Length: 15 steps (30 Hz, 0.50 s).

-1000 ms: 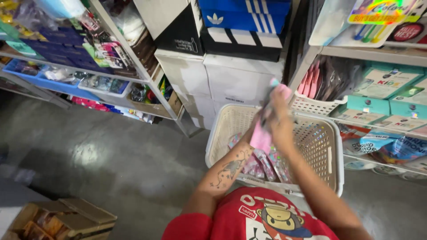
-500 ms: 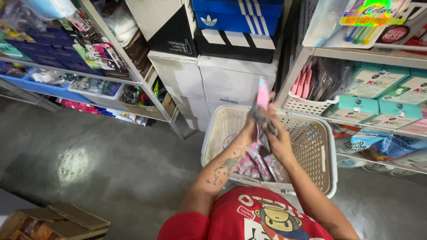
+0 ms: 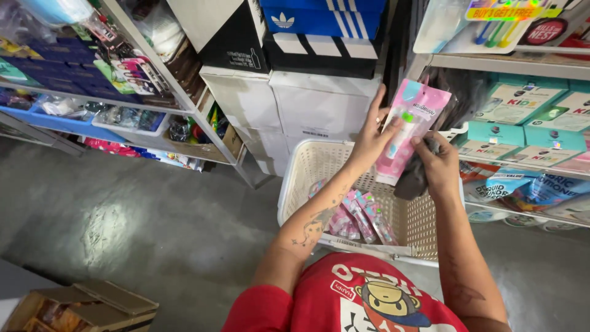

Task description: Wiping down individual hygiene and cosmetic products with a cloth and placing them into a shopping basket.

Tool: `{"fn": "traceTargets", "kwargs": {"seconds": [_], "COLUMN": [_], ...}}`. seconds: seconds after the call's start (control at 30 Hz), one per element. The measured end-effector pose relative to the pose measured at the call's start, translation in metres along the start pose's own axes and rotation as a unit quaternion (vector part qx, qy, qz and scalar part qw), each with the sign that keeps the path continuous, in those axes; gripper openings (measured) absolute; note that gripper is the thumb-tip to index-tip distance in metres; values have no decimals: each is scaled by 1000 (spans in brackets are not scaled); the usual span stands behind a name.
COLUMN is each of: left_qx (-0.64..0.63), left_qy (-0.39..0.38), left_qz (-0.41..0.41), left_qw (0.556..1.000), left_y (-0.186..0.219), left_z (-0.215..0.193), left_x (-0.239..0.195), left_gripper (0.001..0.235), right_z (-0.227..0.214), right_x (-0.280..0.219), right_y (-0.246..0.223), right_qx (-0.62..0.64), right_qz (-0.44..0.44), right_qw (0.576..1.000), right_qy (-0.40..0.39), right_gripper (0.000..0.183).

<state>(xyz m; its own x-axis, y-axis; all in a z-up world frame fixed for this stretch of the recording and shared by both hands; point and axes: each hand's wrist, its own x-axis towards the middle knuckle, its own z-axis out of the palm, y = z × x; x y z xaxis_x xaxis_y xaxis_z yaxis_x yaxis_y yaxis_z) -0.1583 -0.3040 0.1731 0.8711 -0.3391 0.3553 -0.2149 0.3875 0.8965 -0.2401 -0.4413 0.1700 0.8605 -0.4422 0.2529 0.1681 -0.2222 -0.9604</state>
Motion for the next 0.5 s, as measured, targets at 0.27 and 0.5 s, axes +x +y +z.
{"fn": "traceTargets", "kwargs": {"seconds": [0.27, 0.5], "left_qx": [156, 185], "left_qy": [150, 175], "left_qz": [35, 23], "left_qw": [976, 967], "left_y": [-5, 17], "left_z": [14, 23], "left_x": [31, 41], "left_gripper": [23, 23], "right_z": [2, 4], "right_x": [21, 36], "right_y": [-6, -17], "right_qx": [9, 43], "right_qz": [-9, 9], "right_qw": [1000, 999], "right_qy": [24, 29], "right_gripper": [11, 11]}}
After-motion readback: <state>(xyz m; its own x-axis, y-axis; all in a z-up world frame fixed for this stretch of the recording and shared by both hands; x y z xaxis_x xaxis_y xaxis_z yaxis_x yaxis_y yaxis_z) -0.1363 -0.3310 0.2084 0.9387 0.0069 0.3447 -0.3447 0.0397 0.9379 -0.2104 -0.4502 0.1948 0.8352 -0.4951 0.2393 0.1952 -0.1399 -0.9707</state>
